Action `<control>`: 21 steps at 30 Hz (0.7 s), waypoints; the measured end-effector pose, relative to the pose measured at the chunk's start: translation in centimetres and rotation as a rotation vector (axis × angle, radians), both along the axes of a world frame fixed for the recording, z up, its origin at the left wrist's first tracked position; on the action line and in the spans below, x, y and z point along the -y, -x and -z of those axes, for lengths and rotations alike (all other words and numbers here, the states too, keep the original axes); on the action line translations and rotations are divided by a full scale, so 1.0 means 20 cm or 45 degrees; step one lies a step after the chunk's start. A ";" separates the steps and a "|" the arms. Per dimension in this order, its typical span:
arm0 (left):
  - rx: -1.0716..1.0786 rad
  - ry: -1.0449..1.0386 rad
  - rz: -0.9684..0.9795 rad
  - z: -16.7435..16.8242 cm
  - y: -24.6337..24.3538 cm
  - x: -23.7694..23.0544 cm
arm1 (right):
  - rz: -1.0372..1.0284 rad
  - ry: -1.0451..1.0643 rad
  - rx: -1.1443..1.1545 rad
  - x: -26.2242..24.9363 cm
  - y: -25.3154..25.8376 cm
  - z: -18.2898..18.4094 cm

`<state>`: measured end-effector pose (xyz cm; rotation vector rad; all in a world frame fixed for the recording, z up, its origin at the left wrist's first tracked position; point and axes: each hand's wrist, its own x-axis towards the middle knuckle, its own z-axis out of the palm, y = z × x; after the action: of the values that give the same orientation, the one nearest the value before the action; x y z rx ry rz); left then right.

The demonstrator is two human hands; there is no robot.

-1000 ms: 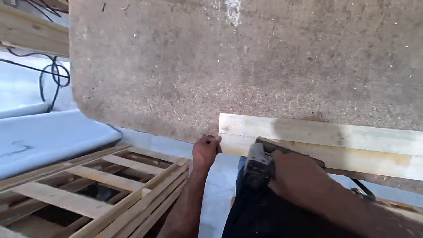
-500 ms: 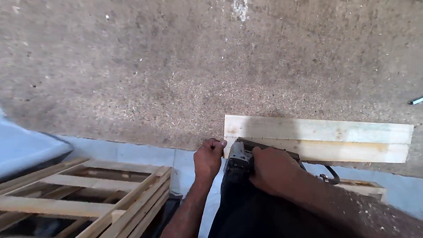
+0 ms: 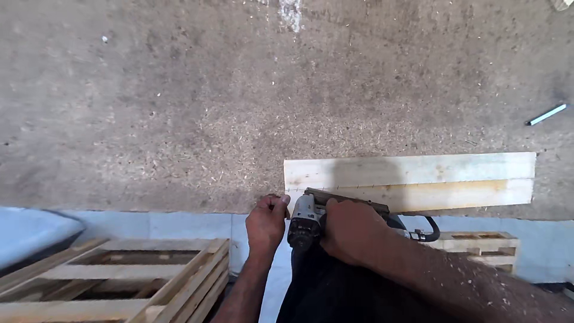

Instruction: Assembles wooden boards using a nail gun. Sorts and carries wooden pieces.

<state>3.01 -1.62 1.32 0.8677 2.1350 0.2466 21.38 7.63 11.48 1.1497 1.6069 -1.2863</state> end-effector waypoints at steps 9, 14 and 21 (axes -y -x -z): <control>-0.031 0.043 -0.049 0.02 -0.01 0.01 | -0.010 0.016 0.012 0.00 -0.08 0.01; -0.009 0.037 -0.067 0.06 0.00 0.01 | 0.008 -0.003 0.052 -0.01 -0.14 0.00; 0.024 0.004 0.191 -0.05 0.00 0.04 | 0.266 -0.010 -0.146 0.01 -0.22 -0.08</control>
<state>2.94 -2.44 2.23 1.0143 2.0409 0.1740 25.78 7.42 13.04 1.2964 1.6074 -1.5053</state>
